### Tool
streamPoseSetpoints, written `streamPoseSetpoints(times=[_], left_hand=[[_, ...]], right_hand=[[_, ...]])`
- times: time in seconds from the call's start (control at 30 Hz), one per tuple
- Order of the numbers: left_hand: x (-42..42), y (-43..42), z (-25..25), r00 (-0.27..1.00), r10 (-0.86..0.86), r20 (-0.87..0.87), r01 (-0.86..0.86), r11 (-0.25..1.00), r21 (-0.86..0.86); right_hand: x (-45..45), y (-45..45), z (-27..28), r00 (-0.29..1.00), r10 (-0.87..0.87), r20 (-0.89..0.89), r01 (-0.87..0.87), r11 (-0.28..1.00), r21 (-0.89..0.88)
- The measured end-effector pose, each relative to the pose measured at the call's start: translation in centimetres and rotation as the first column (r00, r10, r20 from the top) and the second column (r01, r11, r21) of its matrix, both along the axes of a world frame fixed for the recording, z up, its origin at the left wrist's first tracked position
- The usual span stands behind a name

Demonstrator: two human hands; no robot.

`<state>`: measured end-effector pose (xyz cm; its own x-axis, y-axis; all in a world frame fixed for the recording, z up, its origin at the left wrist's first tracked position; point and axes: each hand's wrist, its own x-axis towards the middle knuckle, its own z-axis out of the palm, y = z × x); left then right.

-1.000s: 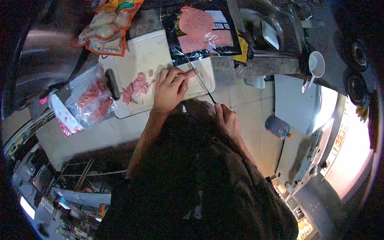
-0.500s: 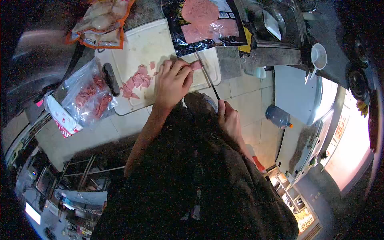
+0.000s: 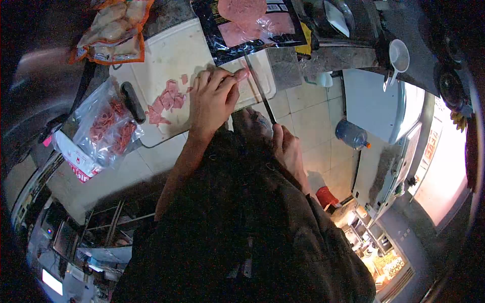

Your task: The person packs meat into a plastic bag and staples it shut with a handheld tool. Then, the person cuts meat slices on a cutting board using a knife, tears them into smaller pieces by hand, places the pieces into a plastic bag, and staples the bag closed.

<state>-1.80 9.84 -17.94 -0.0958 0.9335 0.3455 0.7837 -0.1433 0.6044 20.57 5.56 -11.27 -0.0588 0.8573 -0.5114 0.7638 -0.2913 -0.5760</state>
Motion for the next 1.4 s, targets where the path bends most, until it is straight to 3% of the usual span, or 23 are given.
streamPoseSetpoints(times=[0.3,0.5,0.6,0.87,0.97,1.4], left_hand=[[0.0,0.0,-0.5,1.000,0.003,0.015,-0.002,0.999,-0.037],[0.3,-0.1,-0.2,1.000,-0.002,-0.011,0.002,1.000,-0.015],[0.0,0.1,-0.3,1.000,-0.002,-0.012,0.002,1.000,-0.006],[0.2,0.0,0.1,0.999,0.013,-0.035,-0.013,1.000,-0.023],[0.1,-0.1,-0.1,0.999,0.021,-0.039,-0.022,0.999,-0.041],[0.2,0.3,-0.3,0.999,0.022,-0.031,-0.021,1.000,0.012]], right_hand=[[-1.6,0.9,-0.7,1.000,0.007,-0.002,-0.007,1.000,-0.026],[-1.9,1.3,-3.5,0.996,0.084,0.000,-0.082,0.975,0.206],[-0.1,-0.6,-2.8,0.999,0.034,0.039,-0.036,0.998,0.046],[-0.4,0.1,-1.1,1.000,-0.021,-0.015,0.021,0.999,-0.035],[-1.5,0.6,0.1,0.998,-0.030,-0.064,0.027,0.998,-0.051],[-0.7,-1.1,-2.3,1.000,0.003,0.018,-0.003,1.000,-0.017]])
